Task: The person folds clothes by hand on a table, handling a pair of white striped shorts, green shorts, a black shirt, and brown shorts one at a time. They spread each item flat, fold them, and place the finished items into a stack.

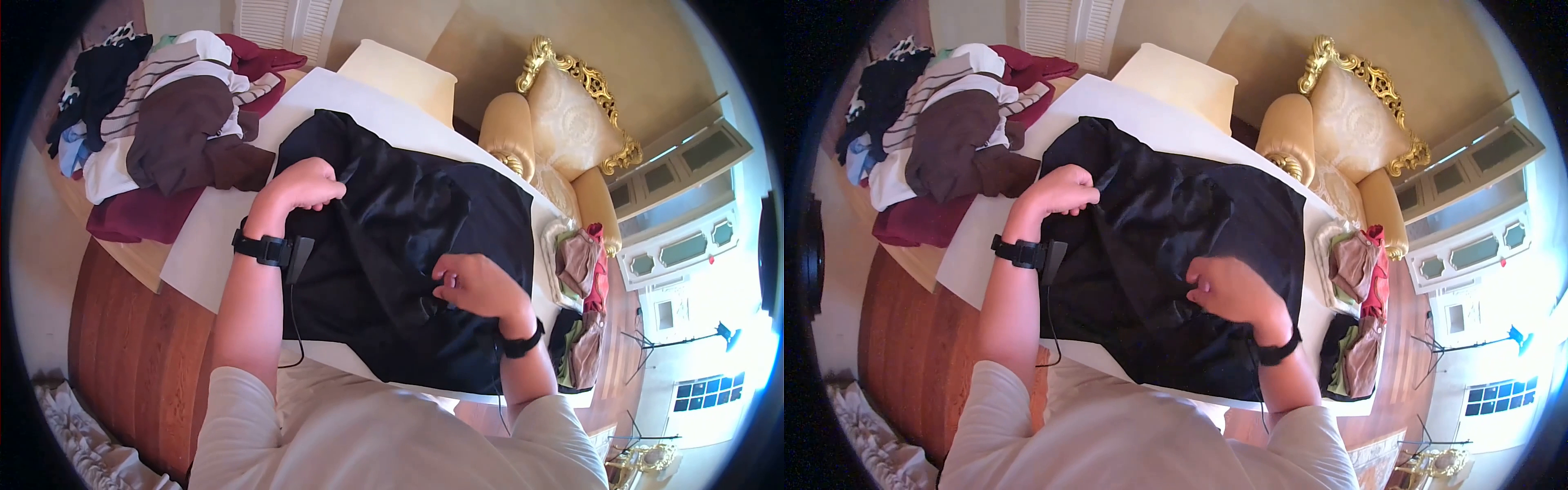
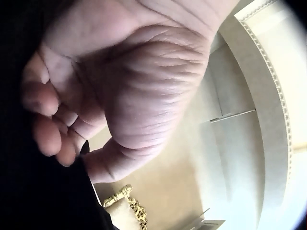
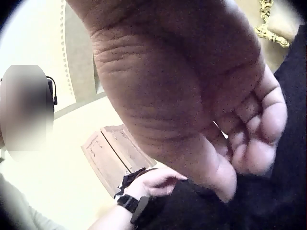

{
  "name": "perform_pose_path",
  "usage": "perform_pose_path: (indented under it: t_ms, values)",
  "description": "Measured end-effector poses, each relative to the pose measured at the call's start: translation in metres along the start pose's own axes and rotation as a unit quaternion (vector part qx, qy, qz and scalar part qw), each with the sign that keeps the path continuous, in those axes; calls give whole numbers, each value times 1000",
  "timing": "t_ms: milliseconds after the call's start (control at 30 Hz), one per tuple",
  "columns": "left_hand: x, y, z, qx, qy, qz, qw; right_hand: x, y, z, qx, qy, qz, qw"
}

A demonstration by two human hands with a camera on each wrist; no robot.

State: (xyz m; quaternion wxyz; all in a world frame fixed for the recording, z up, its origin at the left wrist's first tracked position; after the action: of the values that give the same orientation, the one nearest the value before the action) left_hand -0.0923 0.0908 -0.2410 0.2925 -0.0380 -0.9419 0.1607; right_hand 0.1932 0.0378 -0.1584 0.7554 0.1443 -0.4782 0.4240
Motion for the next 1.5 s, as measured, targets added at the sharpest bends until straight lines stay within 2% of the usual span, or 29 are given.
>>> perform_pose_path:
  t_ms: [33, 100, 200, 267, 367, 467, 500, 600, 700, 767, 800, 833, 933, 967, 1067, 1100, 1200, 1233, 1333, 1400, 1467, 1500]
  values:
    - [2, 0, -1, -8, -11, -15, 1000, 4, 8, -8, 15, 7, 2, 1000]
    - [2, 1, -1, -23, -31, -47, 998, 26, 41, -16, -6, 51, -45, 998]
    - [5, -1, -10, -20, 28, -76, 997, 50, 102, -30, -11, 89, -122, 988]
    - [4, 3, -4, -20, 26, -87, 996, 54, 150, -37, 32, 74, -151, 985]
    - [7, 2, 0, -15, -3, -108, 994, 54, 207, -34, -7, 42, -186, 982]
    - [6, 5, 2, -10, -20, -84, 996, 47, 254, -29, -21, 49, -200, 978]
    - [7, 4, 3, 0, -22, -79, 997, 43, 269, -33, -49, 50, -197, 978]
    - [6, 4, 3, -10, -45, -67, 997, 27, 296, -34, -102, 57, -100, 988]
    - [9, 7, 0, -29, -84, -90, 992, 30, 317, -42, -141, 92, -93, 981]
    - [10, 10, -1, -46, -119, -119, 985, 55, 335, -55, -116, 93, -253, 956]
    - [11, 12, 0, -51, -129, -135, 981, 66, 336, -64, -105, 94, -332, 933]
    - [12, 13, 1, -57, -138, -150, 977, 66, 328, -49, -114, 139, -323, 929]
    - [13, 15, 6, -35, -119, -154, 980, 52, 345, -22, 64, 138, -280, 948]
    - [15, 14, 8, -20, -106, -151, 983, 54, 342, -24, 51, 128, -271, 953]
    - [14, 8, 7, -15, -114, -130, 985, 80, 328, -49, 26, 68, -327, 942]
    - [13, 6, 5, -10, -106, -114, 988, 83, 324, -60, 9, 72, -319, 945]
    - [13, 9, 4, -5, -106, -81, 991, 73, 311, -55, 66, -30, -285, 956]
    - [12, 12, 8, -2, -121, -83, 989, 64, 302, -44, 70, 6, -242, 968]
    - [11, 14, 11, -1, -126, -83, 989, 42, 284, -20, 135, -87, -231, 960]
    - [10, 13, 10, -4, -125, -74, 989, 38, 258, -3, 157, -105, -268, 945]
    - [5, 16, 9, -27, -180, -45, 982, 40, 215, 28, 187, -137, -313, 921]
    - [3, 14, 7, -35, -226, -25, 973, 36, 198, 33, 187, -80, -275, 940]
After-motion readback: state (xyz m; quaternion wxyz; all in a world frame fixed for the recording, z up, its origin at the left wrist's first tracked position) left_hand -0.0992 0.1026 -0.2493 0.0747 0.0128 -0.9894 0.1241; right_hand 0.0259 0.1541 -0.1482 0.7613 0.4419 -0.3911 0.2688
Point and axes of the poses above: each hand's wrist, its own y-axis towards the middle knuckle, its own x-axis out of the back of the hand, z = x × y, the point moved 10 cm from there along y, towards the middle knuckle, and after that the axes turned 2 degrees about y, right-handed, at the moved point
